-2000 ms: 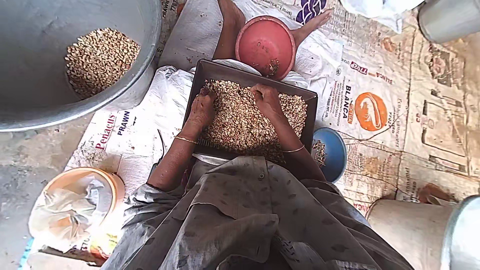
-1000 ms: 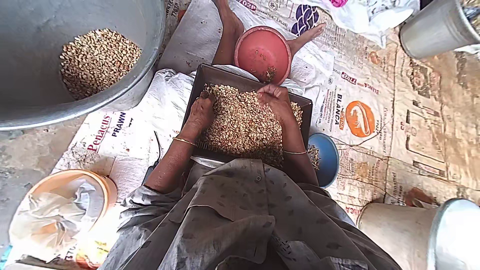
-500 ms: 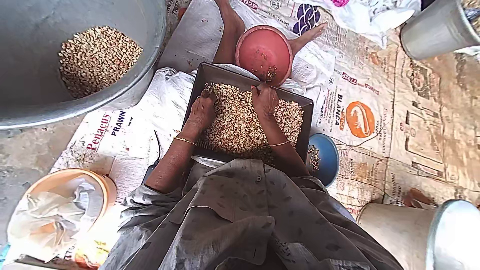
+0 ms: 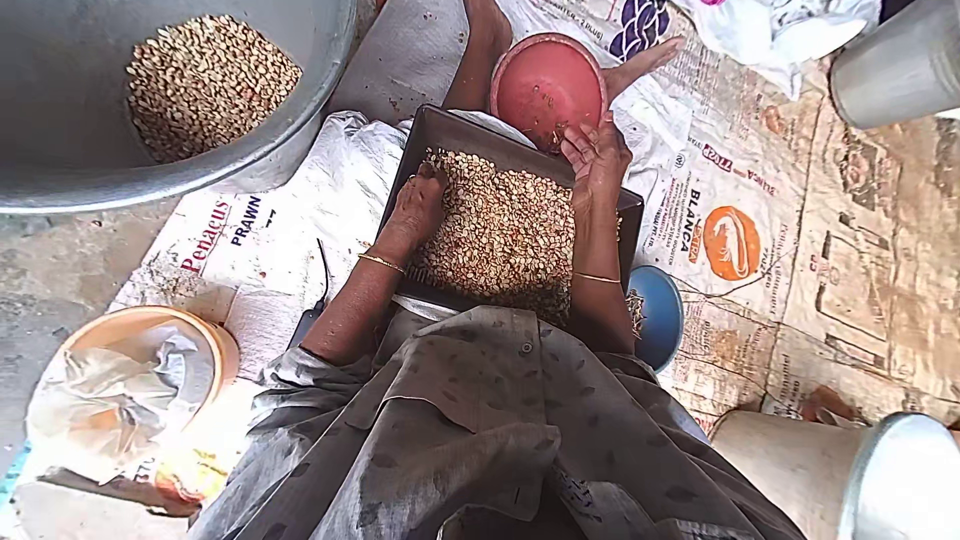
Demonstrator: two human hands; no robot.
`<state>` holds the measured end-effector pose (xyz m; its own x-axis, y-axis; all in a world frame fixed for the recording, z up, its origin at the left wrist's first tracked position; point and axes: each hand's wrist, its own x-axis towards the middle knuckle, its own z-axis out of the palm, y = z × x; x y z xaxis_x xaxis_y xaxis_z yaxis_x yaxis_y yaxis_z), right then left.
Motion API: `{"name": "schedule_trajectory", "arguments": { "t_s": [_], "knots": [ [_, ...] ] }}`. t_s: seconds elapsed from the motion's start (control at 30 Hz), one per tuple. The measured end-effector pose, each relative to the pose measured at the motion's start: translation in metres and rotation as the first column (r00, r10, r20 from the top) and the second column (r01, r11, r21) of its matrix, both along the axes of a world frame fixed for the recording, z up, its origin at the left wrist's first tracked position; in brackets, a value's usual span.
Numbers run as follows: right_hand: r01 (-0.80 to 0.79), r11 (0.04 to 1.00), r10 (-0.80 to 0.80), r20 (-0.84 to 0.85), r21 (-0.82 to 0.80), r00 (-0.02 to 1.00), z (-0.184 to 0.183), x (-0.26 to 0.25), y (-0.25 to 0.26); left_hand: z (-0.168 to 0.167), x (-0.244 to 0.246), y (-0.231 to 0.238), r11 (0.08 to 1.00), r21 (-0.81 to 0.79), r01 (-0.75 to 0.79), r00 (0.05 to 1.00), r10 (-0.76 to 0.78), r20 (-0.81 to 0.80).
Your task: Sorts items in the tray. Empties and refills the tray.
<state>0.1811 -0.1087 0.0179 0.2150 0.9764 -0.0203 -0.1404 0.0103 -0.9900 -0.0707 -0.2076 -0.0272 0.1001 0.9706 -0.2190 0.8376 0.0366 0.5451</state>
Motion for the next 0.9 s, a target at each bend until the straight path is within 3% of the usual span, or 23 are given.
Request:
{"name": "schedule_trajectory", "arguments": {
  "t_s": [0.03,0.1,0.2,0.27,0.33,0.37,0.43,0.57,0.6,0.63,0.67,0.7,0.77,0.8,0.83,0.9],
  "knots": [
    [0.004,0.999,-0.004,-0.008,-0.049,1.000,-0.001,0.001,-0.002,-0.001,0.000,-0.001,1.000,-0.003,0.003,1.000,-0.003,0.007],
    [-0.144,0.988,0.150,0.151,-0.046,0.977,-0.006,-0.006,-0.017,-0.001,-0.002,0.002,1.000,0.003,0.002,1.000,-0.003,0.009],
    [-0.556,0.827,0.544,0.371,-0.084,0.753,-0.014,-0.028,-0.063,-0.002,-0.001,0.002,1.000,-0.008,0.008,1.000,-0.008,0.016],
    [-0.710,0.696,0.665,0.469,-0.108,0.581,-0.018,-0.045,-0.089,-0.003,-0.003,0.002,1.000,0.024,0.009,0.999,-0.010,0.038],
    [-0.735,0.634,0.679,0.629,-0.241,0.379,0.005,-0.061,-0.118,0.001,-0.005,0.002,0.997,0.081,-0.017,0.994,0.008,0.109],
    [-0.691,0.611,0.690,0.687,-0.386,0.227,0.036,-0.070,-0.136,0.004,-0.006,0.000,0.993,0.110,-0.044,0.986,0.025,0.162],
    [-0.644,0.643,0.563,0.826,-0.415,0.029,0.053,-0.074,-0.159,0.005,-0.009,-0.001,0.979,0.161,-0.122,0.957,0.073,0.281],
    [-0.611,0.638,0.515,0.850,-0.468,-0.113,0.055,-0.087,-0.163,0.004,-0.012,-0.002,0.961,0.180,-0.211,0.905,0.122,0.409],
    [-0.630,0.623,0.525,0.845,-0.463,-0.102,0.046,-0.086,-0.158,0.003,-0.011,-0.001,0.965,0.177,-0.194,0.915,0.113,0.387],
    [-0.688,0.620,0.503,0.864,-0.379,-0.022,0.022,-0.080,-0.148,0.003,-0.010,-0.001,0.973,0.166,-0.161,0.934,0.096,0.345],
    [-0.752,0.645,0.422,0.884,-0.137,0.200,-0.023,-0.072,-0.135,0.003,-0.010,0.000,0.983,0.146,-0.115,0.955,0.069,0.289],
    [-0.729,0.684,0.437,0.812,-0.020,0.388,-0.047,-0.069,-0.125,0.003,-0.009,0.000,0.991,0.114,-0.070,0.972,0.042,0.232],
    [-0.569,0.798,0.574,0.540,-0.199,0.615,-0.027,-0.066,-0.114,0.000,-0.009,0.000,0.998,0.068,0.000,0.990,-0.010,0.144],
    [-0.500,0.795,0.603,0.364,-0.342,0.710,-0.004,-0.065,-0.107,-0.002,-0.008,-0.001,0.998,0.064,0.011,0.991,-0.019,0.130],
    [-0.525,0.825,0.564,0.236,-0.209,0.792,-0.015,-0.055,-0.098,-0.004,-0.009,-0.001,0.998,0.063,0.017,0.992,-0.025,0.121],
    [-0.611,0.790,0.611,0.131,-0.038,0.781,-0.035,-0.041,-0.086,-0.005,-0.009,0.000,0.998,0.056,0.025,0.993,-0.032,0.112]
  ]
}}
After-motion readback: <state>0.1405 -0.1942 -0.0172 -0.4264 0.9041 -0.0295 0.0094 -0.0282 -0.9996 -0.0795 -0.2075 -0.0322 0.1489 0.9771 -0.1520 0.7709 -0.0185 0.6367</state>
